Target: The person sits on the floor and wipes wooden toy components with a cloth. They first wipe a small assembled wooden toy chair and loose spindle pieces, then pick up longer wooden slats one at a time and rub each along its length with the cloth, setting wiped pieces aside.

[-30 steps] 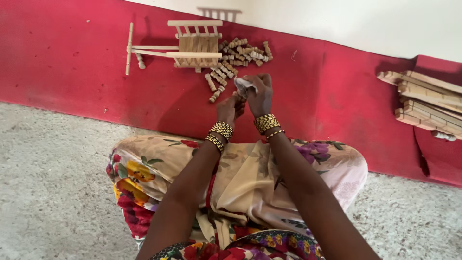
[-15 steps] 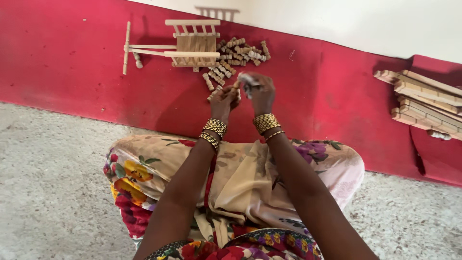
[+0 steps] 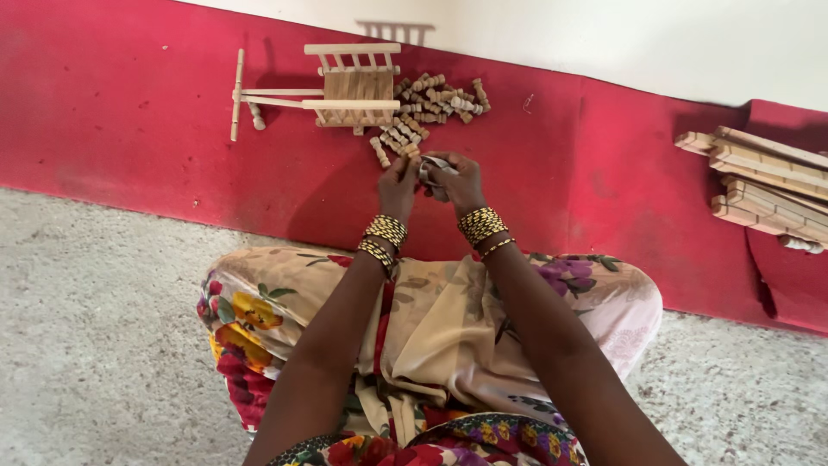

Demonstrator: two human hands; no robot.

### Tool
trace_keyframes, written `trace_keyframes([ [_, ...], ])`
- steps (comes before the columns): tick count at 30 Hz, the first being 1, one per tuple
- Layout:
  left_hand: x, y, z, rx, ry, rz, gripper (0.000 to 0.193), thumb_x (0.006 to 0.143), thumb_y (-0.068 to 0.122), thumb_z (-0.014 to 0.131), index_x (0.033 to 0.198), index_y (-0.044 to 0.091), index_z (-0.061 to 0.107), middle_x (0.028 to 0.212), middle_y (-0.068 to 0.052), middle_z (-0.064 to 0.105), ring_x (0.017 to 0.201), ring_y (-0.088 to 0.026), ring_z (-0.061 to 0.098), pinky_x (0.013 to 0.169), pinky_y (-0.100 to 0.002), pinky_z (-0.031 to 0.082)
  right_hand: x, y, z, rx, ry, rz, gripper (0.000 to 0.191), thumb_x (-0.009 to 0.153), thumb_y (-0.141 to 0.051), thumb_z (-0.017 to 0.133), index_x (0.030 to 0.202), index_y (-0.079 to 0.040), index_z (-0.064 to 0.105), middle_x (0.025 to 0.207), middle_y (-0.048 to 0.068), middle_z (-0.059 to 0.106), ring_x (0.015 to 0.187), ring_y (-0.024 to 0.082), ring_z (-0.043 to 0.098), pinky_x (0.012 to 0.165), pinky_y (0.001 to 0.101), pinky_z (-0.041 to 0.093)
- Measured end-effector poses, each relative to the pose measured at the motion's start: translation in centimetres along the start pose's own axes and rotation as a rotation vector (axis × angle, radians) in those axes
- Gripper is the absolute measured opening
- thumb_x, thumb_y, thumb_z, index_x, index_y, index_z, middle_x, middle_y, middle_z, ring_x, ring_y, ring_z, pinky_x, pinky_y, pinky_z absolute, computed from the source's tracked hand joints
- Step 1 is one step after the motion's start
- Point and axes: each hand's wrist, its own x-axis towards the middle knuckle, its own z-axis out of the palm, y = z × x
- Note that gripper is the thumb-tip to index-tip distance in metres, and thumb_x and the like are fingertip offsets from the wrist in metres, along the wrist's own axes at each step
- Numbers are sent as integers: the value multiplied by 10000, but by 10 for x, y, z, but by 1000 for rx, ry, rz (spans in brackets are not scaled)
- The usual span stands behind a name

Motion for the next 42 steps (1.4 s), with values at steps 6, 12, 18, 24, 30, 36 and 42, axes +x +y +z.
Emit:
trace_keyframes([
  [6,-5,-6,-1,-151,-21,-243,250,1039,261,561,1171,52,599,934,-66,732,760,-125,706,622,-308,610,9,7,-5,-21,-62,-172,281,865,57,659,1137,7,709,988,101,751,743,140,731,619,268,622],
  [12,-13,-11,-5,405,-91,258,183,954,122,655,1108,22,661,922,-157,728,806,-294,711,698,-403,564,12,6,-6,-425,7,-511,258,916,-77,798,1168,-73,743,1080,76,665,876,145,695,682,278,625],
  [18,-19,-18,1,432,-18,404,122,925,98,686,1012,16,706,901,-178,720,808,-323,712,711,-407,558,6,5,1,-629,174,-745,137,876,-72,797,1009,-106,793,913,62,670,760,182,696,643,333,573],
  [24,-11,-15,-2,182,-28,-103,259,1045,246,567,1015,33,712,682,-70,652,549,-138,611,501,-312,500,8,15,2,-584,151,-785,200,858,-3,717,1031,-88,770,982,65,709,852,211,713,702,330,601],
  [30,-1,-16,-14,-177,-138,-333,271,1050,243,528,1018,45,710,619,6,562,478,-70,463,404,-258,359,13,24,-3,-788,72,-828,384,864,-139,830,1185,10,681,1070,217,656,895,259,666,725,352,598],
  [36,-3,-14,-22,-296,-71,-461,211,1013,190,628,1102,13,700,774,-27,658,597,-91,594,515,-258,512,15,27,-4,-435,68,-305,347,870,-113,735,1203,-32,682,946,113,764,669,138,727,501,264,582],
  [42,-7,-11,-21,-397,-44,-285,201,957,54,701,1130,-47,713,973,-106,750,816,-162,734,761,-296,652,12,19,-15,23,42,-81,216,946,-86,698,1122,38,713,852,149,722,583,173,657,490,298,521],
])
